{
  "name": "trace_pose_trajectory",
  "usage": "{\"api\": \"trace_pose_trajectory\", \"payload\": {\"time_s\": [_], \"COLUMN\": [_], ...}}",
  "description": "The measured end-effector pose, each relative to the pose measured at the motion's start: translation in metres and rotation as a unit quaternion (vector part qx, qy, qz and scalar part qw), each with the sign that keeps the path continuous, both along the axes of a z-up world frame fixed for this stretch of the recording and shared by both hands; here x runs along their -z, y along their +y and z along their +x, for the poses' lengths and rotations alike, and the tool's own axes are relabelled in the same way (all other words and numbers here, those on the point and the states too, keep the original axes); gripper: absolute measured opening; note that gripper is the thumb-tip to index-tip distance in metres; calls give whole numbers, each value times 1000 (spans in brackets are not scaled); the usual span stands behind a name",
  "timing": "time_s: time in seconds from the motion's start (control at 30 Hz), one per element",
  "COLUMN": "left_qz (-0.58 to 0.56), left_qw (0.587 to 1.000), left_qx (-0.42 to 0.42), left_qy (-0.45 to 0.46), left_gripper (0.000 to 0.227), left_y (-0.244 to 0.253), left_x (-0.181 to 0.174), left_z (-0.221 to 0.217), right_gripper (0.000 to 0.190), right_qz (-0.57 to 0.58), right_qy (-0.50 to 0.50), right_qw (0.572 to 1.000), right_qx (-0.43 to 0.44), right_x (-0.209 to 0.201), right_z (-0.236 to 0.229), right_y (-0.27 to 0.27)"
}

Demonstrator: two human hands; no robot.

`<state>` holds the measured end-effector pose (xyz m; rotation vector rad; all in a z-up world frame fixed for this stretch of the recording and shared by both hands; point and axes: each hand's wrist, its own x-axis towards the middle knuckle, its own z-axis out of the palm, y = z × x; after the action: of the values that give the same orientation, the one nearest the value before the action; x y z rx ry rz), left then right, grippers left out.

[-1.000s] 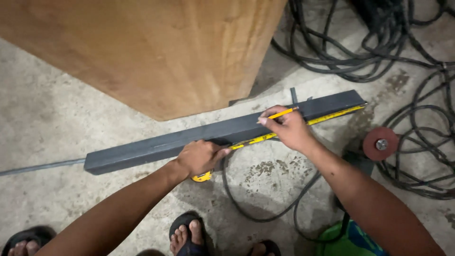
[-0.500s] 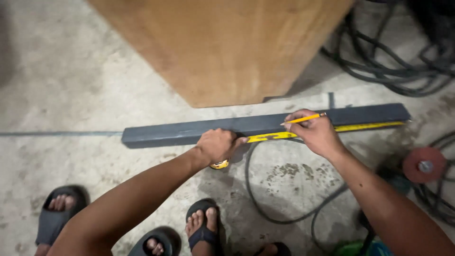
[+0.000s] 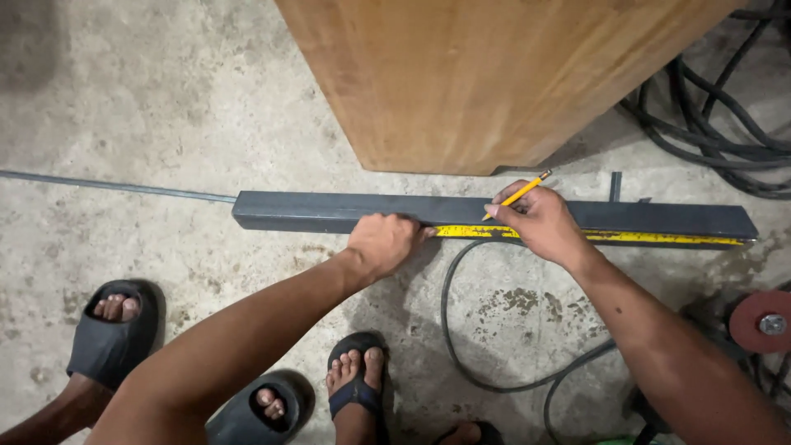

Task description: Measuring a metal square tube with a tape measure, marking it with a pencil, and cutting it using an angle grinder.

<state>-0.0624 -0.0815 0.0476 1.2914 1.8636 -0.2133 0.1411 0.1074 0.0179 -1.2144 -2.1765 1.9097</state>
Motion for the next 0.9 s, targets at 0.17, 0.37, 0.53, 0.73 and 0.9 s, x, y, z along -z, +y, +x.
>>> {"api": "trace_pose_trajectory", "payload": {"time_s": [0.17, 0.37, 0.53, 0.73, 0.9], "left_qz": [-12, -16, -22, -28, -25], "left_qw": [1000, 1000, 1000, 999, 999], "left_qx": [-3, 2, 2, 7, 3], "left_qy": [-9, -4, -6, -13, -20], "left_gripper": [57, 55, 56, 58, 59], "left_y": [2, -2, 2, 3, 6], "left_x": [-3, 5, -14, -16, -15], "left_z": [-2, -2, -3, -2, -4], "right_gripper": [20, 18, 17, 16, 17], "right_qz": [-4, 28, 27, 22, 20], "right_qy": [-25, -44, -45, -45, -49], "right_qw": [1000, 998, 998, 998, 998], "right_qx": [-3, -19, -21, -30, -30], "right_x": [-13, -13, -21, -20, -24], "right_z": [0, -5, -6, -2, -5], "right_y": [-5, -7, -9, -9, -8]}}
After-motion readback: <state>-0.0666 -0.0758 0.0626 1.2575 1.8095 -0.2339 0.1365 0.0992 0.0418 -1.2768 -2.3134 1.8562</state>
